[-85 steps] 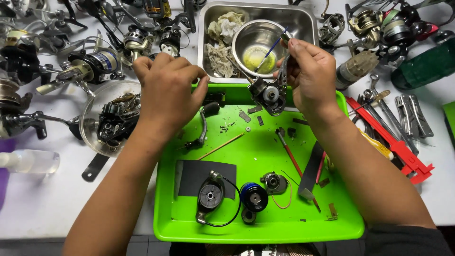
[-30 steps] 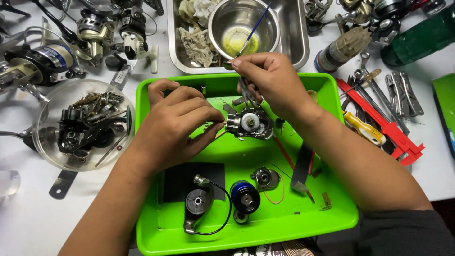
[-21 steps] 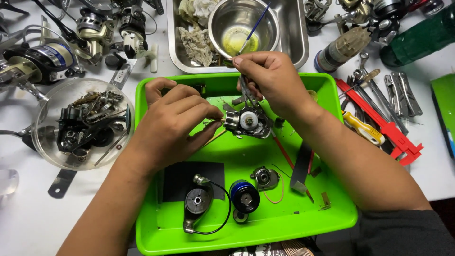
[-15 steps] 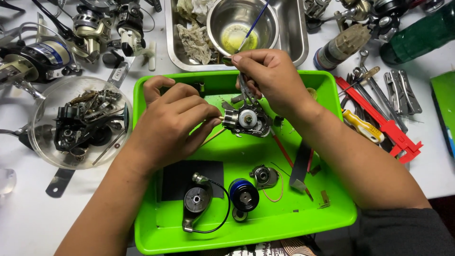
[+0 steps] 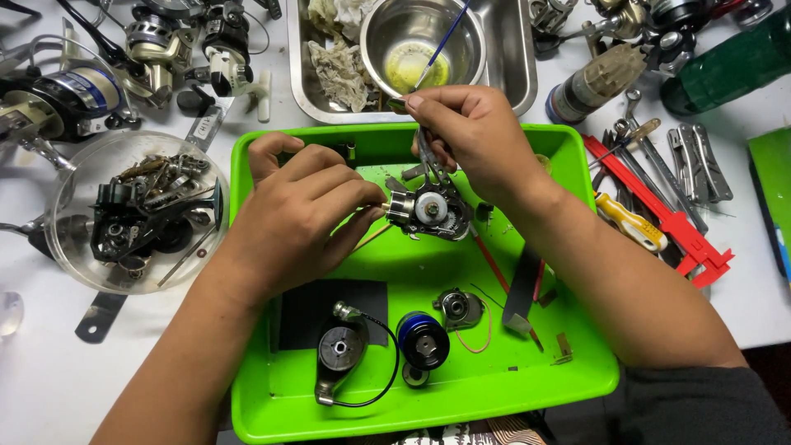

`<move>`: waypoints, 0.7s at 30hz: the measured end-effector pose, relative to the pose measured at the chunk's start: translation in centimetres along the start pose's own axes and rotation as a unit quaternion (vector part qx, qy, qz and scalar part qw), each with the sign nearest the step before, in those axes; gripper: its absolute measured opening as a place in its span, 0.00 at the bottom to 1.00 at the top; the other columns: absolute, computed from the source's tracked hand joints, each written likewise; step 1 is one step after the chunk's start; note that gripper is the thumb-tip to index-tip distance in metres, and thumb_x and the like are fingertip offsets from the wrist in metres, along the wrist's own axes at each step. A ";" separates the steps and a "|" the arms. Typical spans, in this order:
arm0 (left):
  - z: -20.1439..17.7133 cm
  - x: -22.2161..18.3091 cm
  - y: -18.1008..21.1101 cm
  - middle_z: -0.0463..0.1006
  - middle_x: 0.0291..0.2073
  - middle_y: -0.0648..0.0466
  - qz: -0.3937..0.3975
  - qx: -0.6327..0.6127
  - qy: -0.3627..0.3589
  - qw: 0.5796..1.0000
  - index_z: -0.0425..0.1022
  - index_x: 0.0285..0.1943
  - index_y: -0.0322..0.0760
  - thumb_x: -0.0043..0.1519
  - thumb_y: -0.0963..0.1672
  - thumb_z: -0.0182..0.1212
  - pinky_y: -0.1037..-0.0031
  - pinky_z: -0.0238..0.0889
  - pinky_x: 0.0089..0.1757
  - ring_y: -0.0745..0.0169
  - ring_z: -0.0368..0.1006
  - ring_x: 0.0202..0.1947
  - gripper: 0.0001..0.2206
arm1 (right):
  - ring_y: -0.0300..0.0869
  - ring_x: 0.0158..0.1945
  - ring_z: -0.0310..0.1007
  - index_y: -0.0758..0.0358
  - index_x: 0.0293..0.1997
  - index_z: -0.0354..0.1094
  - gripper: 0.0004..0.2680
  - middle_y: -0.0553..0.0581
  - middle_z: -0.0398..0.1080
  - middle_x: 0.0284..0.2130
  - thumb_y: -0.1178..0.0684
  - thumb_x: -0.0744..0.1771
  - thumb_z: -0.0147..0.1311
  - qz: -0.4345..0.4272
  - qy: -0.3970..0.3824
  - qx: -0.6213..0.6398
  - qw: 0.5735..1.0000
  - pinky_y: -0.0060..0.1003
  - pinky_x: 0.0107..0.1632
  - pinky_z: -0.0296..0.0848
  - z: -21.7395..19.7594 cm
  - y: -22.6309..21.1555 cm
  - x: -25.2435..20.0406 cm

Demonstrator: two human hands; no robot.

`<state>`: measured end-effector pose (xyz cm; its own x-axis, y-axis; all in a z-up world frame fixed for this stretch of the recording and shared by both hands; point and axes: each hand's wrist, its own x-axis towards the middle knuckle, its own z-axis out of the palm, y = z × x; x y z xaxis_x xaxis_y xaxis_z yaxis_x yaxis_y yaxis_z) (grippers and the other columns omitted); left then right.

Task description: Cleaning hands and assembling the internal components of a fishing reel on a workbench.

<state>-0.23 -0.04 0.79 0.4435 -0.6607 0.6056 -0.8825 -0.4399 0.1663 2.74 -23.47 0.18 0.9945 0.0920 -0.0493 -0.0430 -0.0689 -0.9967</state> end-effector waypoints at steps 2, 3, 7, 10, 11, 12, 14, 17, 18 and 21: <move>0.1 -0.1 0.0 0.79 0.34 0.65 0.001 0.001 -0.008 1.000 0.76 0.41 0.46 0.69 0.44 0.63 0.58 0.47 0.52 0.56 0.72 0.41 0.04 | 0.30 0.15 0.55 0.69 0.44 0.76 0.08 0.58 0.70 0.17 0.54 0.69 0.54 -0.005 -0.003 -0.007 1.000 0.22 0.20 0.55 0.0 -0.2 -0.1; 0.2 -0.1 -0.1 0.79 0.33 0.64 0.002 0.002 -0.017 1.000 0.77 0.41 0.45 0.69 0.45 0.61 0.57 0.47 0.51 0.55 0.72 0.41 0.04 | 0.30 0.15 0.55 0.69 0.44 0.76 0.08 0.58 0.69 0.17 0.53 0.69 0.54 -0.010 -0.005 -0.015 1.000 0.21 0.21 0.55 0.0 -0.3 -0.2; 0.5 -0.3 -0.3 0.78 0.32 0.63 0.001 -0.001 -0.018 1.000 0.75 0.37 0.45 0.69 0.44 0.62 0.56 0.47 0.52 0.53 0.72 0.40 0.07 | 0.30 0.16 0.55 0.68 0.43 0.76 0.08 0.56 0.66 0.15 0.54 0.69 0.54 -0.008 -0.002 -0.021 1.000 0.22 0.22 0.55 0.3 -0.6 -0.4; 0.5 -0.3 -0.2 0.79 0.34 0.65 0.005 0.007 -0.007 1.000 0.74 0.39 0.46 0.69 0.43 0.65 0.60 0.45 0.52 0.56 0.73 0.41 0.05 | 0.30 0.15 0.54 0.68 0.41 0.76 0.08 0.56 0.66 0.15 0.53 0.69 0.54 -0.010 -0.005 -0.023 1.000 0.23 0.22 0.55 0.3 -0.6 -0.4; 0.5 -0.3 -0.2 0.79 0.35 0.65 0.002 0.005 -0.008 1.000 0.74 0.40 0.47 0.68 0.43 0.66 0.60 0.45 0.52 0.56 0.73 0.42 0.05 | 0.30 0.15 0.54 0.69 0.42 0.76 0.08 0.57 0.68 0.16 0.54 0.69 0.54 -0.009 -0.002 -0.020 1.000 0.22 0.22 0.55 0.3 -0.5 -0.4; 0.4 -0.3 -0.2 0.80 0.36 0.65 -0.001 0.003 -0.009 1.000 0.73 0.40 0.47 0.67 0.43 0.67 0.60 0.46 0.52 0.57 0.73 0.42 0.06 | 0.29 0.15 0.55 0.69 0.43 0.76 0.08 0.58 0.70 0.18 0.54 0.69 0.54 -0.008 0.000 -0.017 1.000 0.22 0.22 0.55 0.3 -0.4 -0.3; 0.4 -0.3 -0.1 0.80 0.36 0.63 -0.002 0.002 -0.019 1.000 0.75 0.42 0.45 0.68 0.44 0.64 0.58 0.47 0.52 0.55 0.72 0.42 0.03 | 0.29 0.15 0.54 0.69 0.42 0.76 0.08 0.58 0.70 0.18 0.54 0.69 0.53 -0.011 -0.003 -0.018 1.000 0.22 0.22 0.55 0.3 -0.5 -0.3; 0.7 -0.5 -0.3 0.80 0.35 0.62 0.003 0.014 -0.026 1.000 0.77 0.41 0.44 0.68 0.45 0.63 0.57 0.46 0.52 0.53 0.71 0.42 0.04 | 0.29 0.15 0.54 0.69 0.42 0.76 0.08 0.58 0.69 0.17 0.54 0.70 0.53 -0.011 -0.005 -0.016 1.000 0.22 0.23 0.54 0.2 -0.3 -0.3; 0.8 -0.7 -0.4 0.80 0.33 0.62 0.007 0.026 -0.023 0.999 0.77 0.39 0.45 0.68 0.45 0.64 0.58 0.45 0.52 0.54 0.71 0.41 0.05 | 0.29 0.15 0.54 0.69 0.43 0.76 0.08 0.58 0.69 0.17 0.54 0.70 0.54 -0.009 -0.005 -0.012 1.000 0.21 0.23 0.54 0.3 -0.2 -0.2; 0.6 -0.5 -0.3 0.79 0.33 0.62 0.020 0.029 0.001 0.999 0.76 0.39 0.44 0.68 0.43 0.66 0.59 0.47 0.50 0.54 0.71 0.39 0.05 | 0.30 0.17 0.56 0.70 0.43 0.75 0.08 0.59 0.69 0.18 0.54 0.70 0.53 -0.004 -0.007 -0.005 1.000 0.22 0.22 0.55 0.2 0.0 -0.1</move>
<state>-0.12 0.02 0.01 0.4066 -0.6772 0.6133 -0.8895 -0.4465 0.0967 2.63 -23.31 0.20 0.9935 0.1055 -0.0425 -0.0345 -0.0773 -0.9964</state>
